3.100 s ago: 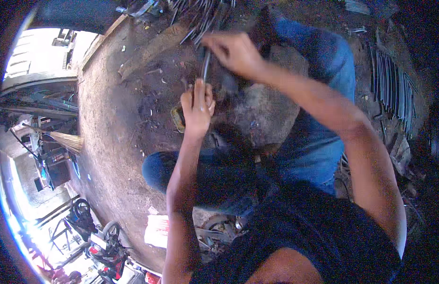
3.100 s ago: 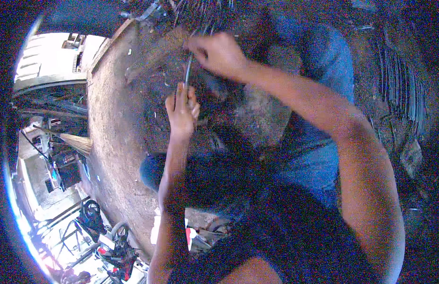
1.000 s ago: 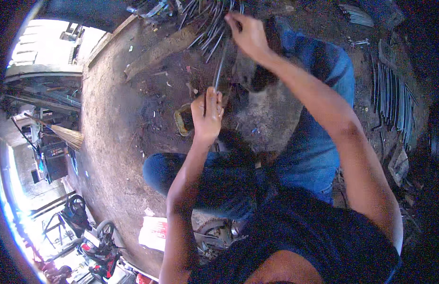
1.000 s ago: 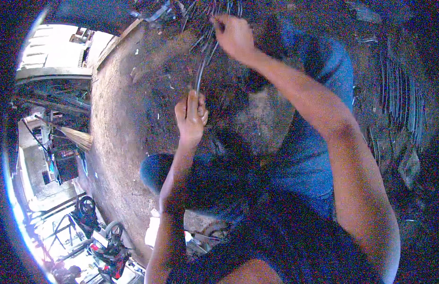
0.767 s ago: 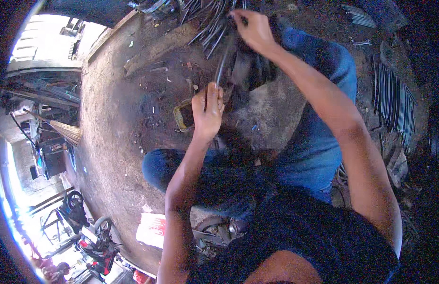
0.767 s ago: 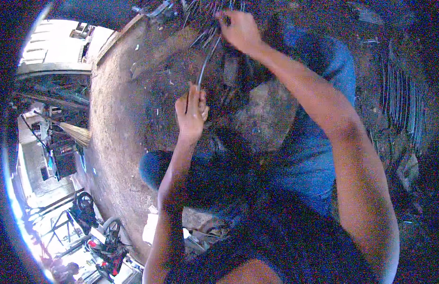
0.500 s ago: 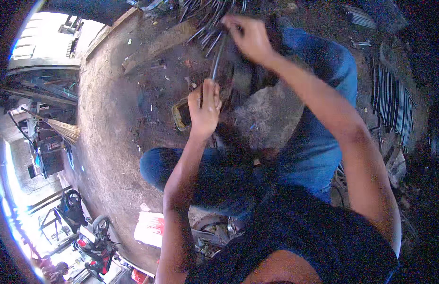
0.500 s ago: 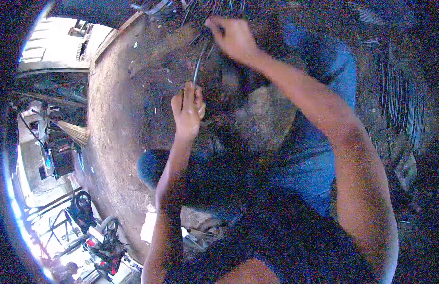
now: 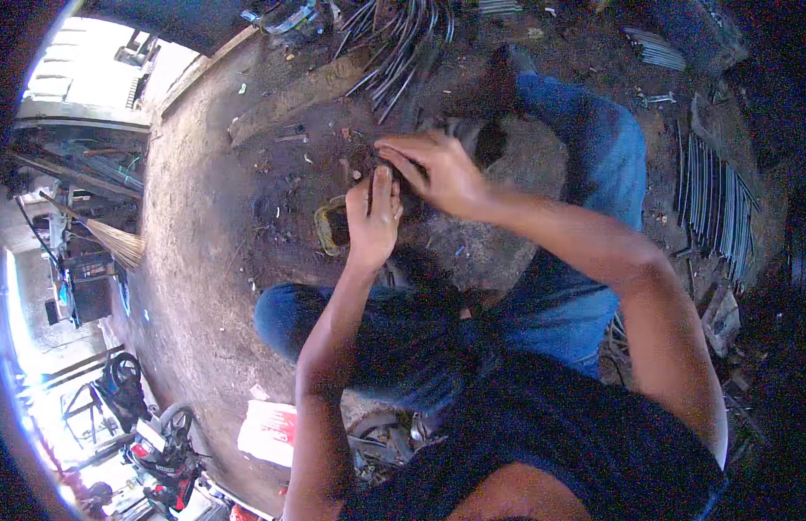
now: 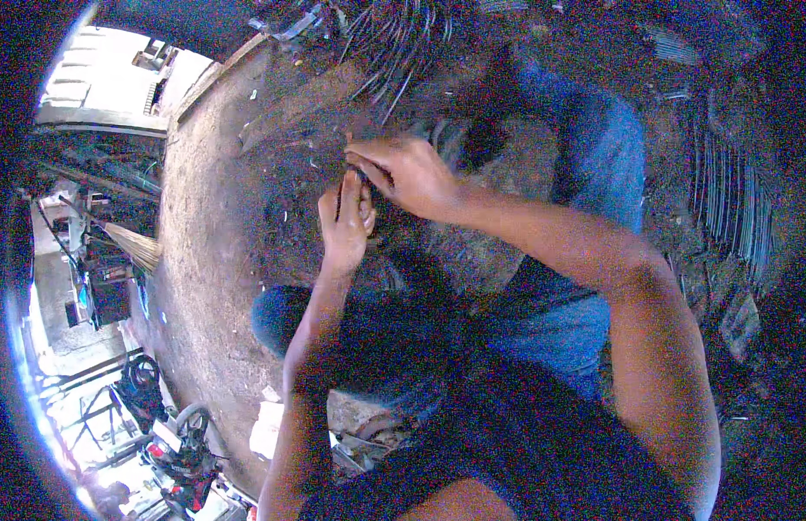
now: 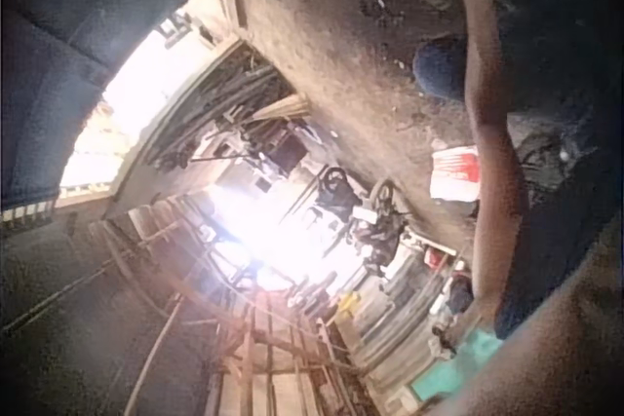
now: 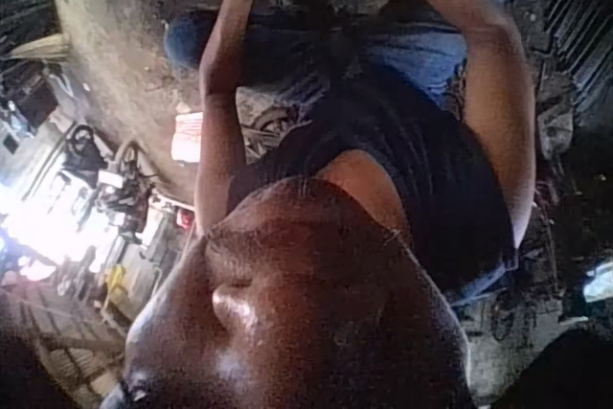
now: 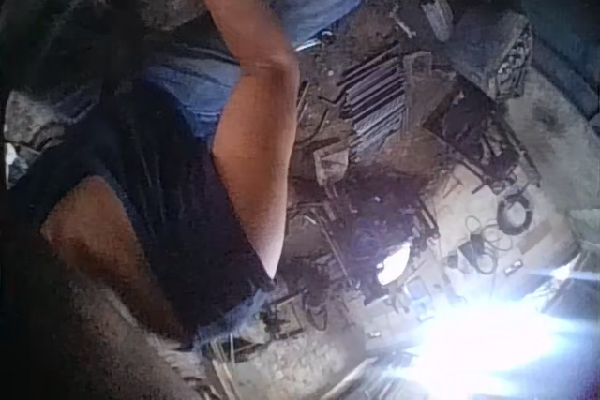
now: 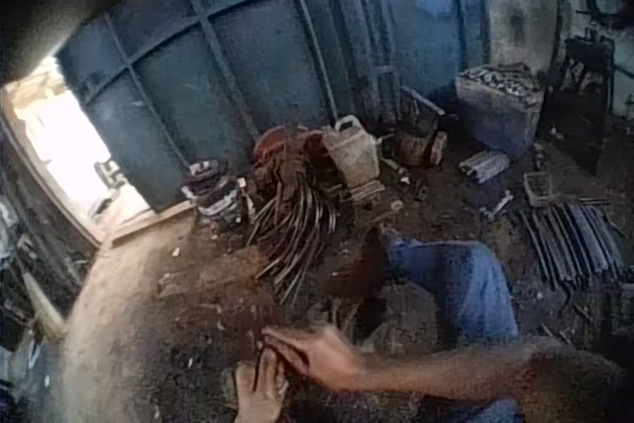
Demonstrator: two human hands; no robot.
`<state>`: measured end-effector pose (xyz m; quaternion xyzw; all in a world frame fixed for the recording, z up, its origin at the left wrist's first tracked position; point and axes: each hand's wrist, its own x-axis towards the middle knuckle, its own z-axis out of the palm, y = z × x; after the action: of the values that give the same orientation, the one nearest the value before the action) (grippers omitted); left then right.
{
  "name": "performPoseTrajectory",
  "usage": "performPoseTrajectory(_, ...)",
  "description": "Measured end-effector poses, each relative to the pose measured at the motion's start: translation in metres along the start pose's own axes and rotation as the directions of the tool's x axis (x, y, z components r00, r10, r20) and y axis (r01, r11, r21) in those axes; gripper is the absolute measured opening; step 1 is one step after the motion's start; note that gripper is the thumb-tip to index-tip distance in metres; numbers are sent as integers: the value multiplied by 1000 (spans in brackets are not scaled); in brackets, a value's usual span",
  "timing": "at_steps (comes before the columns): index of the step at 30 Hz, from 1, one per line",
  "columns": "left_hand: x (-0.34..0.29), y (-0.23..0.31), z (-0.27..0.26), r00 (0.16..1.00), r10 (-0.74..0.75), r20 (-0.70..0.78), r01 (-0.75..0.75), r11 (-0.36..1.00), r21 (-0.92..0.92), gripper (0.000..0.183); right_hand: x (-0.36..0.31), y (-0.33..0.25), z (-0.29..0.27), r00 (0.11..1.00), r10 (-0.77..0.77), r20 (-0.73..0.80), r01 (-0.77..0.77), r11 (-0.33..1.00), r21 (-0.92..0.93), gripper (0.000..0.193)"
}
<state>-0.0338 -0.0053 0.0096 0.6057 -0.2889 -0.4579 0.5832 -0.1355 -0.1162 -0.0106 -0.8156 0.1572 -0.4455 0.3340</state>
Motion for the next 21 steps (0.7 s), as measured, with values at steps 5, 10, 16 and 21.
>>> performPoseTrajectory(5,5,6,24,994,-49,-97,37,992,-119,30,23,41,-10,959,202,-198,-225,969,-101,22)
performPoseTrajectory(10,5,-9,0,999,-6,-40,7,1000,17,36,9,21,-6,999,36,-3,-36,994,-100,20)
performPoseTrajectory(16,6,-6,9,999,33,-37,-35,998,-58,37,20,15,-2,939,252,-235,-264,964,-22,24)
performPoseTrajectory(21,3,0,21,996,46,75,-54,994,95,36,10,19,-8,907,396,-145,-365,909,200,25)
